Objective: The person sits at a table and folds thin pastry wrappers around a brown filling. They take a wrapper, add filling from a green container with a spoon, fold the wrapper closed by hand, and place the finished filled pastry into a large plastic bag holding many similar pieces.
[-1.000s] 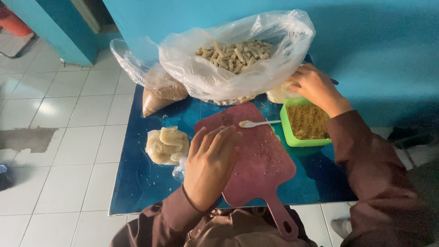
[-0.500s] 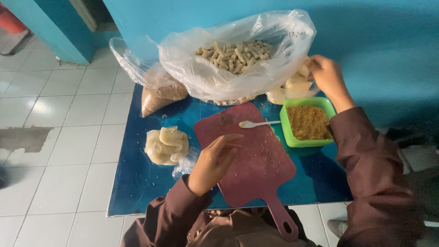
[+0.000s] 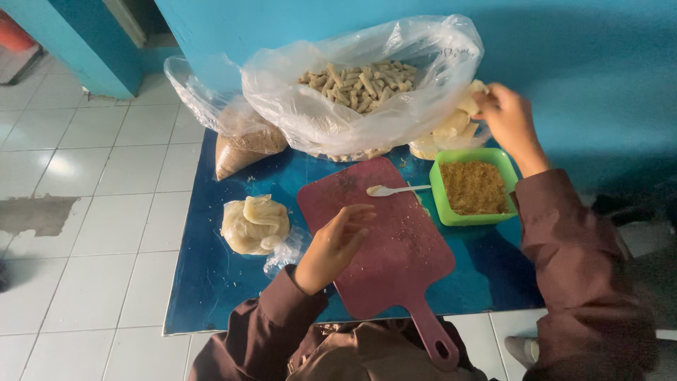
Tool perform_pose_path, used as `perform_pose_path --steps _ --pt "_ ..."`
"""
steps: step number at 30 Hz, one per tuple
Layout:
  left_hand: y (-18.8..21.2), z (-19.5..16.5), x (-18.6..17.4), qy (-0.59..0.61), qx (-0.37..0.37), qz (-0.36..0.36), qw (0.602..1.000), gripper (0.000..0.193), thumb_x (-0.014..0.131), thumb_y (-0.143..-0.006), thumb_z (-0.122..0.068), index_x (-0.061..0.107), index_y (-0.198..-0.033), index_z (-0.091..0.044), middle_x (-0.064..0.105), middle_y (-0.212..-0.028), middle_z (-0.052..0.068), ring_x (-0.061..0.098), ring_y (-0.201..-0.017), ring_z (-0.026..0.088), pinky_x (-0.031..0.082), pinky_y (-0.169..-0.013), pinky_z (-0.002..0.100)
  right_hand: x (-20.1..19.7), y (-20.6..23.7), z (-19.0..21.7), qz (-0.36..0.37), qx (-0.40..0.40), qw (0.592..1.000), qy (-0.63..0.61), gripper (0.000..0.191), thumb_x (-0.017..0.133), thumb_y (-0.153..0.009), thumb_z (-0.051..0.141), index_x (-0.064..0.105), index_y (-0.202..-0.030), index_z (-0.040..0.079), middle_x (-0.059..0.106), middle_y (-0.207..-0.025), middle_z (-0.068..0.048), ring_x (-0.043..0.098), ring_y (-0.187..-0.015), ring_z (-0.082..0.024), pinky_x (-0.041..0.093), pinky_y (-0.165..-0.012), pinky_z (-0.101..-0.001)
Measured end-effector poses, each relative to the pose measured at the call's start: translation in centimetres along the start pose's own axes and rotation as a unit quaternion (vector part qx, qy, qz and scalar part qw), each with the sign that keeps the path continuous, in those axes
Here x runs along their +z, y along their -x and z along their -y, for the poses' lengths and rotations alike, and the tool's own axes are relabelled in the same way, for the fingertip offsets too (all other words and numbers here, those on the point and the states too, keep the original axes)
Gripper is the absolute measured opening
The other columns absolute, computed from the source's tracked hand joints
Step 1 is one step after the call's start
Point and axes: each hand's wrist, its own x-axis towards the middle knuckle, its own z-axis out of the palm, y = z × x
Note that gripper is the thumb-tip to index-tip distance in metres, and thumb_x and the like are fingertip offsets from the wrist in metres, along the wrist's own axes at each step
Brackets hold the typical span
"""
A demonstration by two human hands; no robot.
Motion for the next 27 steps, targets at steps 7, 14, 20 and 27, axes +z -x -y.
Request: perform_pose_path --steps 7,14,20,27 --pt "0.1 0.1 0.0 -0.019 -0.007 0.004 1.000 0.038 0.063 -0.098 -0.006 0.054 -0.135 -0.004 0.071 -0.126 0.011 0.073 -0.112 0.019 0.061 -0.089 0.031 0.5 1.4 0.6 0.091 -0.181 0.932 0.302 0.017 0.072 -0.093 0.024 0.075 -0.100 0.008 0.073 -0.114 -0.010 0.065 -0.111 -0.033 0.053 -0.091 -0.0454" --pt "0.1 0.4 0.4 -0.011 -0.012 0.014 1.000 0.038 0.062 -0.098 -0.006 0.055 -0.136 -0.006 0.071 -0.127 0.011 0.072 -0.113 0.019 0.060 -0.089 0.032 2.2 -1.0 1.3 0.109 -0.261 0.884 0.371 0.028 0.069 -0.086 0.013 0.070 -0.114 0.007 0.070 -0.122 -0.013 0.059 -0.116 -0.041 0.048 -0.099 -0.0480" --pt "0.3 0.9 0.1 -0.014 -0.011 0.007 1.000 0.038 0.062 -0.098 -0.007 0.055 -0.136 -0.006 0.071 -0.127 0.011 0.072 -0.113 0.019 0.061 -0.089 0.031 2.1 -0.8 2.7 0.127 -0.251 0.881 0.380 0.039 0.068 -0.083 0.013 0.064 -0.120 0.004 0.067 -0.120 -0.017 0.059 -0.115 -0.042 0.051 -0.095 -0.0517" --pt "0.4 1.2 0.1 -0.016 -0.007 0.010 1.000 0.037 0.062 -0.099 -0.008 0.054 -0.136 -0.005 0.072 -0.125 0.011 0.073 -0.114 0.019 0.060 -0.089 0.031 1.8 -0.2 2.4 0.136 -0.262 0.890 0.348 0.035 0.067 -0.088 0.018 0.063 -0.121 0.008 0.067 -0.122 -0.012 0.057 -0.117 -0.041 0.050 -0.088 -0.0545"
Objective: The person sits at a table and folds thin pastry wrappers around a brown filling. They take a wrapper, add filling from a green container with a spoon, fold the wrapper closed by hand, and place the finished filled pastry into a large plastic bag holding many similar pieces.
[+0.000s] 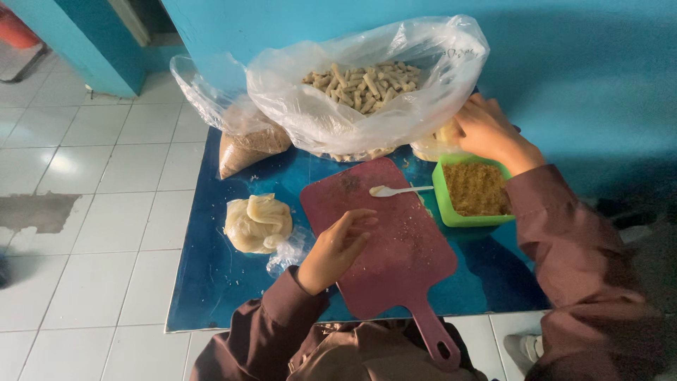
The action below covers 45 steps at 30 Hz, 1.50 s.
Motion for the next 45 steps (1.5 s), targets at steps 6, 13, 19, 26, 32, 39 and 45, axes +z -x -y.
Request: perform_pose_path --steps 6,13,19,26,32,39,45 --pt "-0.1 0.0 -0.1 -0.012 0.001 0.001 1.000 0.036 0.062 -0.100 -0.008 0.055 -0.135 -0.006 0.071 -0.126 0.011 0.072 -0.116 0.020 0.060 -0.091 0.031 0.9 0.3 -0.1 0.087 0.075 0.989 0.096 0.022 0.063 -0.083 0.014 0.068 -0.104 0.018 0.065 -0.120 -0.002 0.052 -0.114 -0.033 0.043 -0.090 -0.0481" --pt "0.1 0.4 0.0 -0.005 -0.011 0.015 1.000 0.037 0.061 -0.099 -0.008 0.055 -0.136 -0.006 0.071 -0.128 0.012 0.072 -0.117 0.021 0.060 -0.092 0.032 0.5 -0.1 0.5 0.054 0.074 0.993 0.074 0.028 0.062 -0.084 0.010 0.066 -0.111 0.013 0.064 -0.118 -0.007 0.053 -0.108 -0.037 0.043 -0.085 -0.0520" --pt "-0.1 0.6 0.2 -0.012 0.003 0.013 1.000 0.039 0.062 -0.098 -0.008 0.054 -0.136 -0.005 0.071 -0.128 0.012 0.072 -0.117 0.021 0.060 -0.091 0.032 0.3 0.7 0.2 -0.030 0.020 0.999 0.035 0.026 0.064 -0.090 0.012 0.062 -0.117 0.010 0.063 -0.122 -0.013 0.058 -0.109 -0.041 0.047 -0.084 -0.0555" --pt "0.0 0.5 0.1 -0.012 -0.007 0.012 1.000 0.037 0.062 -0.099 -0.008 0.055 -0.135 -0.005 0.071 -0.128 0.012 0.072 -0.118 0.021 0.061 -0.091 0.032 0.4 0.6 -0.3 -0.005 0.011 1.000 0.018 0.036 0.066 -0.084 0.011 0.062 -0.119 0.007 0.063 -0.123 -0.013 0.058 -0.109 -0.041 0.049 -0.087 -0.0553" --pt "0.1 0.6 0.2 -0.010 -0.008 0.012 1.000 0.037 0.062 -0.099 -0.009 0.055 -0.135 -0.006 0.071 -0.128 0.012 0.072 -0.119 0.021 0.060 -0.091 0.032 0.2 0.1 0.2 0.052 0.034 0.997 0.045 0.050 0.068 -0.074 0.011 0.064 -0.124 0.010 0.062 -0.129 -0.013 0.054 -0.115 -0.041 0.047 -0.086 -0.0559" --pt "0.4 0.6 0.0 -0.015 0.002 0.005 1.000 0.038 0.063 -0.098 -0.007 0.055 -0.135 -0.006 0.072 -0.126 0.012 0.073 -0.115 0.021 0.060 -0.088 0.032 0.0 -0.4 0.6 0.040 0.053 0.996 0.053 0.049 0.071 -0.078 0.014 0.063 -0.127 0.010 0.060 -0.132 -0.016 0.050 -0.127 -0.040 0.046 -0.094 -0.0552" --pt "0.2 0.9 0.1 -0.018 -0.009 0.007 1.000 0.039 0.063 -0.097 -0.007 0.055 -0.135 -0.006 0.072 -0.126 0.012 0.074 -0.113 0.021 0.060 -0.087 0.031 0.1 0.0 -0.5 0.028 -0.021 0.997 0.069 0.034 0.075 -0.072 0.014 0.066 -0.104 0.010 0.067 -0.118 -0.009 0.057 -0.123 -0.034 0.048 -0.092 -0.0517"
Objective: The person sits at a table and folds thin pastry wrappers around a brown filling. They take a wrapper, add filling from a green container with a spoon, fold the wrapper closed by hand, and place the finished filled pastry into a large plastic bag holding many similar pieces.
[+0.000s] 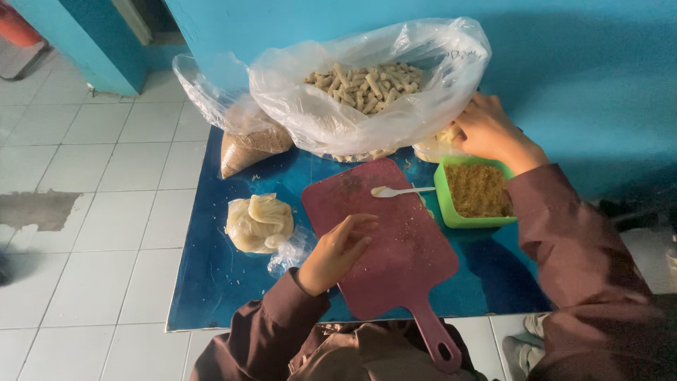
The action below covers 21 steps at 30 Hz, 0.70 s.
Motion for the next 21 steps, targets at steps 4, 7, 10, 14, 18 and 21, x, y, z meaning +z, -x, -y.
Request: perform_pose_path --steps 4,7,10,14,18,21 --pt "-0.1 0.2 0.0 0.006 0.000 0.000 1.000 0.039 0.063 -0.098 -0.007 0.054 -0.136 -0.006 0.071 -0.126 0.012 0.073 -0.114 0.021 0.060 -0.088 0.031 0.0 0.6 -1.3 -0.056 -0.031 0.996 -0.060 0.028 0.074 -0.079 0.012 0.064 -0.105 0.007 0.069 -0.109 -0.010 0.064 -0.108 -0.035 0.052 -0.092 -0.0482" --pt "-0.1 0.4 0.0 0.012 0.014 -0.004 1.000 0.039 0.063 -0.097 -0.006 0.054 -0.136 -0.005 0.071 -0.126 0.012 0.072 -0.117 0.020 0.061 -0.089 0.031 -0.5 1.7 -2.3 -0.044 0.017 0.991 -0.128 0.025 0.073 -0.084 0.010 0.064 -0.107 0.005 0.070 -0.106 -0.012 0.066 -0.104 -0.034 0.053 -0.090 -0.0453" --pt "0.0 0.4 -0.1 0.006 0.006 -0.004 1.000 0.040 0.063 -0.097 -0.006 0.054 -0.136 -0.005 0.072 -0.124 0.011 0.074 -0.111 0.020 0.060 -0.086 0.030 -1.4 3.3 -3.5 0.014 0.120 0.967 -0.223 0.022 0.071 -0.088 0.009 0.060 -0.106 0.003 0.070 -0.108 -0.011 0.067 -0.104 -0.029 0.052 -0.089 -0.0422" --pt "-0.2 -0.1 -0.1 0.014 0.023 -0.011 1.000 0.039 0.063 -0.098 -0.005 0.054 -0.136 -0.005 0.072 -0.123 0.011 0.073 -0.114 0.019 0.059 -0.089 0.030 -2.3 4.8 -4.3 -0.026 0.150 0.938 -0.310 0.020 0.071 -0.092 0.007 0.057 -0.107 0.004 0.070 -0.114 -0.008 0.066 -0.111 -0.020 0.050 -0.095 -0.0371" --pt "-0.3 -0.8 -0.6 0.017 0.032 -0.030 0.999 0.037 0.061 -0.098 -0.003 0.056 -0.135 -0.003 0.072 -0.125 0.011 0.072 -0.113 0.019 0.057 -0.092 0.031 -4.1 5.8 -4.6 -0.076 0.148 0.873 -0.457 0.020 0.065 -0.103 0.009 0.050 -0.116 0.007 0.067 -0.119 -0.005 0.062 -0.110 -0.012 0.051 -0.093 -0.0308" --pt "-0.5 -1.5 -0.9 0.039 0.062 -0.045 0.996 0.035 0.058 -0.099 -0.001 0.057 -0.134 -0.001 0.069 -0.130 0.011 0.070 -0.118 0.020 0.056 -0.098 0.031 -4.8 5.7 -2.9 -0.032 0.147 0.838 -0.524 0.029 0.066 -0.095 0.008 0.051 -0.120 0.009 0.063 -0.119 -0.004 0.063 -0.108 -0.012 0.055 -0.091 -0.0302"
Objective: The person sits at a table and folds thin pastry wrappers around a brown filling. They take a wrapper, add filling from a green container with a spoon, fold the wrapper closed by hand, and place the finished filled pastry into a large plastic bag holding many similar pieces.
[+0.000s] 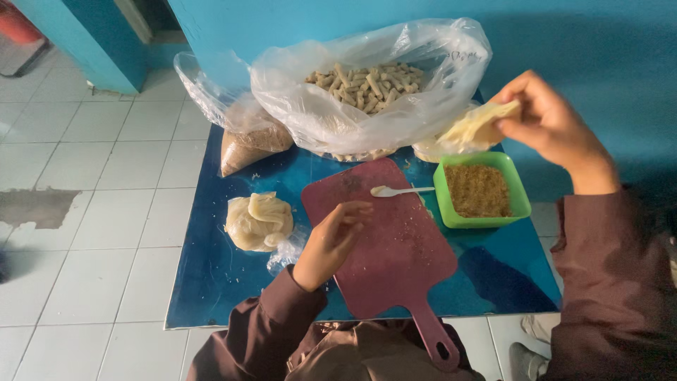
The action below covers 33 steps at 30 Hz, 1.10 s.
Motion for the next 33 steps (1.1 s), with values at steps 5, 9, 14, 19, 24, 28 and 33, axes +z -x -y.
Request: perform_pose_path --steps 5,9,14,19,24,28,33 --pt "0.2 -0.6 0.0 0.133 -0.011 0.055 0.990 0.043 0.056 -0.106 -0.003 0.046 -0.147 -0.002 0.060 -0.142 0.011 0.057 -0.133 0.016 0.047 -0.109 0.032 8.4 0.9 2.2 0.210 -0.016 0.977 -0.005 0.027 0.068 -0.092 0.010 0.055 -0.116 0.007 0.062 -0.109 -0.004 0.064 -0.104 -0.012 0.055 -0.090 -0.0313" --pt "1.0 0.5 0.2 0.192 -0.136 0.112 0.966 0.062 0.060 -0.099 -0.009 0.034 -0.155 -0.004 0.060 -0.131 0.007 0.058 -0.116 0.011 0.049 -0.096 0.029 14.0 1.7 4.5 0.233 0.028 0.972 0.012 0.029 0.070 -0.092 0.011 0.058 -0.119 0.007 0.069 -0.110 -0.002 0.068 -0.106 -0.012 0.055 -0.090 -0.0301" --pt "1.0 3.0 -0.8 0.194 -0.114 0.096 0.970 0.060 0.060 -0.100 -0.009 0.038 -0.155 0.002 0.060 -0.137 0.009 0.056 -0.124 0.014 0.047 -0.103 0.030 17.5 1.7 5.2 0.105 -0.229 0.965 0.066 0.028 0.074 -0.091 0.007 0.065 -0.117 0.007 0.065 -0.119 -0.006 0.067 -0.112 -0.021 0.054 -0.092 -0.0321" --pt "1.3 4.0 -1.3 0.409 -0.172 0.087 0.892 0.061 0.057 -0.096 -0.007 0.036 -0.153 0.001 0.056 -0.144 0.011 0.056 -0.135 0.022 0.049 -0.113 0.037 17.7 1.9 4.0 0.106 -0.179 0.978 0.028 0.024 0.072 -0.092 0.003 0.068 -0.115 0.008 0.068 -0.118 -0.004 0.070 -0.107 -0.017 0.057 -0.084 -0.0284" --pt "1.3 3.5 -2.0 0.526 -0.167 0.107 0.827 0.058 0.048 -0.101 -0.020 0.037 -0.153 0.002 0.057 -0.144 0.017 0.059 -0.130 0.029 0.051 -0.108 0.039 16.4 1.5 4.1 0.201 -0.007 0.969 -0.143 0.023 0.065 -0.098 0.002 0.065 -0.121 0.007 0.067 -0.119 -0.004 0.065 -0.109 -0.014 0.053 -0.094 -0.0304" --pt "1.4 3.3 -1.9 0.531 -0.197 0.114 0.816 0.060 0.043 -0.104 -0.036 0.040 -0.152 0.001 0.060 -0.141 0.018 0.064 -0.124 0.028 0.056 -0.098 0.041 16.6 0.7 5.3 0.262 -0.032 0.964 -0.042 0.029 0.067 -0.094 0.007 0.068 -0.123 0.010 0.072 -0.120 -0.002 0.068 -0.113 -0.013 0.054 -0.097 -0.0316" --pt "1.8 4.0 -1.2 0.453 -0.224 0.035 0.862 0.051 0.046 -0.107 -0.028 0.042 -0.153 -0.006 0.061 -0.133 0.012 0.063 -0.118 0.021 0.055 -0.094 0.033 19.0 1.5 6.4 0.086 -0.274 0.943 0.167 0.044 0.077 -0.083 0.012 0.065 -0.125 0.009 0.060 -0.128 -0.011 0.056 -0.116 -0.033 0.048 -0.098 -0.0372"
